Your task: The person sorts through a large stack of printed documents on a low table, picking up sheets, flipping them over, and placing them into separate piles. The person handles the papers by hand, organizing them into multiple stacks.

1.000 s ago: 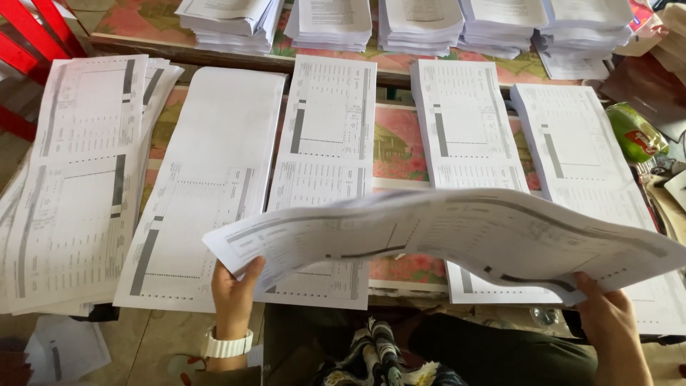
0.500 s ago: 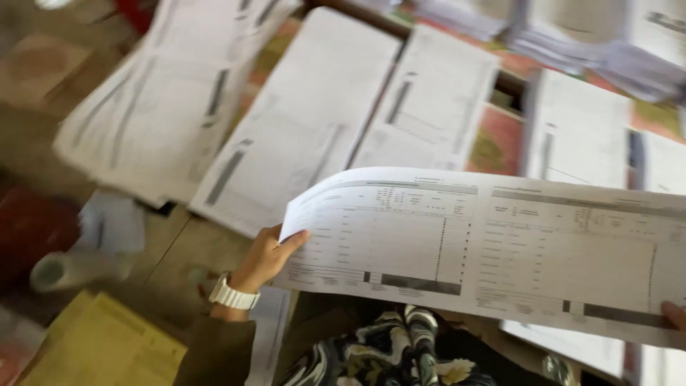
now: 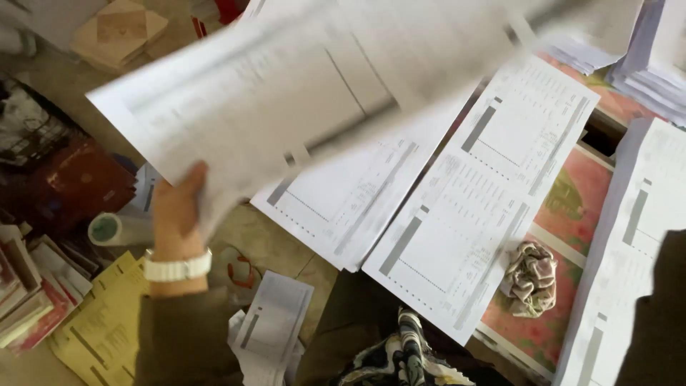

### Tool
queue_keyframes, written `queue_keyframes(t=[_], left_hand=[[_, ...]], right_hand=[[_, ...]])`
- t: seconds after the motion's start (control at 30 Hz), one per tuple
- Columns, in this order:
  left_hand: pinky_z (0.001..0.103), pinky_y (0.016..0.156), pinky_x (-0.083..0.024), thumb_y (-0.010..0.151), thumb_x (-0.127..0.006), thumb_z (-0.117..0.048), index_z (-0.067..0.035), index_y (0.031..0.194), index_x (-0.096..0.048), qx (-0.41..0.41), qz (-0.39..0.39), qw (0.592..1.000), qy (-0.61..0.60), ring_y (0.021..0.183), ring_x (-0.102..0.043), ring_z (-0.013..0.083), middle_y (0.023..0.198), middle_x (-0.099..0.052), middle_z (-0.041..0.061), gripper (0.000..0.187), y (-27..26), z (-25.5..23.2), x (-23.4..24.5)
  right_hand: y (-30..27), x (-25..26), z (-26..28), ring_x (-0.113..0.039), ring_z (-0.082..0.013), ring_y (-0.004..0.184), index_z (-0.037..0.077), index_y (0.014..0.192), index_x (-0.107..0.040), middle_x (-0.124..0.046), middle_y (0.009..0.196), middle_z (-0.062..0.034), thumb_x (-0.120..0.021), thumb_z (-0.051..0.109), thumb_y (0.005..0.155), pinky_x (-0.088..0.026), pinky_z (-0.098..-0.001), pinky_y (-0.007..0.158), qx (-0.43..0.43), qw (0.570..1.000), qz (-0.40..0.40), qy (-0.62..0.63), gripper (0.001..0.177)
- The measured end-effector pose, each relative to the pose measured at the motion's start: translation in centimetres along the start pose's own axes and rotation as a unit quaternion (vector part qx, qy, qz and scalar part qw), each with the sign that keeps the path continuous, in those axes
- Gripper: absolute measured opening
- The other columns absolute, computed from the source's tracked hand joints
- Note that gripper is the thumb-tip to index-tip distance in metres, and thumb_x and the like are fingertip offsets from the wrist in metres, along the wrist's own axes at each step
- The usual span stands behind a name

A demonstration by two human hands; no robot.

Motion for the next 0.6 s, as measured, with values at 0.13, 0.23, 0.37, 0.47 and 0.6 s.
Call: queue_keyframes(t=[0.13,0.23,0.37,0.47,0.6], left_hand=[[0.027,0.085,-0.063,0.081,-0.065,-0.017,-0.005,0.122,-0.042,0.076,-0.060,0.936,-0.339,0.099,-0.070,0.0214,0.113,-0.063,0.003,0.048,4.6,-3.6,1.5],[0.032,0.088,-0.063,0.081,-0.066,-0.009,-0.014,0.105,-0.061,-0.030,-0.051,0.913,-0.404,0.103,-0.070,0.0182,0.108,-0.069,-0.002,0.024,12.9,0.6,1.2],[0.036,0.084,-0.067,0.077,-0.067,-0.011,-0.007,0.115,-0.051,0.044,-0.091,0.905,-0.413,0.100,-0.072,0.0240,0.114,-0.068,0.008,0.042,15.5,4.5,-0.4],[0.036,0.095,-0.058,0.079,-0.060,-0.017,-0.011,0.119,-0.056,0.051,-0.090,0.938,-0.330,0.109,-0.065,0.0238,0.117,-0.066,0.004,0.041,15.8,6.6,-1.7],[0.039,0.094,-0.055,0.082,-0.063,-0.020,-0.015,0.121,-0.053,0.092,-0.092,0.938,-0.321,0.109,-0.061,0.0250,0.120,-0.062,0.004,0.041,16.7,9.7,-2.7]], right_hand=[[-0.5,-6.0,3.5,-0.057,-0.0281,0.118,-0.012,0.106,-0.059,-0.058,0.130,-0.0247,-0.049,-0.010,0.096,-0.044,-0.0370,0.108,0.082,0.996,0.042,-0.008,0.014],[-4.2,-11.4,2.7,-0.073,-0.0158,0.082,0.013,0.117,-0.066,-0.073,0.105,-0.0072,-0.060,0.005,0.088,-0.063,-0.0251,0.074,-0.090,0.975,0.116,-0.168,0.031],[-9.9,-14.8,-1.8,-0.073,-0.0146,0.099,0.018,0.120,-0.064,-0.071,0.118,-0.0001,-0.055,0.014,0.088,-0.060,-0.0267,0.090,-0.208,0.953,0.188,-0.111,0.034],[-13.7,-15.0,-3.2,-0.074,-0.0148,0.100,0.027,0.117,-0.071,-0.074,0.116,0.0053,-0.062,0.023,0.084,-0.053,-0.0314,0.097,-0.388,0.896,0.185,-0.111,0.034],[-17.3,-14.1,-4.6,-0.067,-0.0180,0.108,0.013,0.114,-0.073,-0.071,0.120,-0.0005,-0.062,0.017,0.086,-0.048,-0.0312,0.096,-0.493,0.864,0.095,-0.018,0.031]])
Point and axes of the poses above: each hand's wrist, its own y-axis towards the middle knuckle, its own x-axis out of the back of the hand, z = x × y, the point moved 5 cm from there along y, towards the middle knuckle
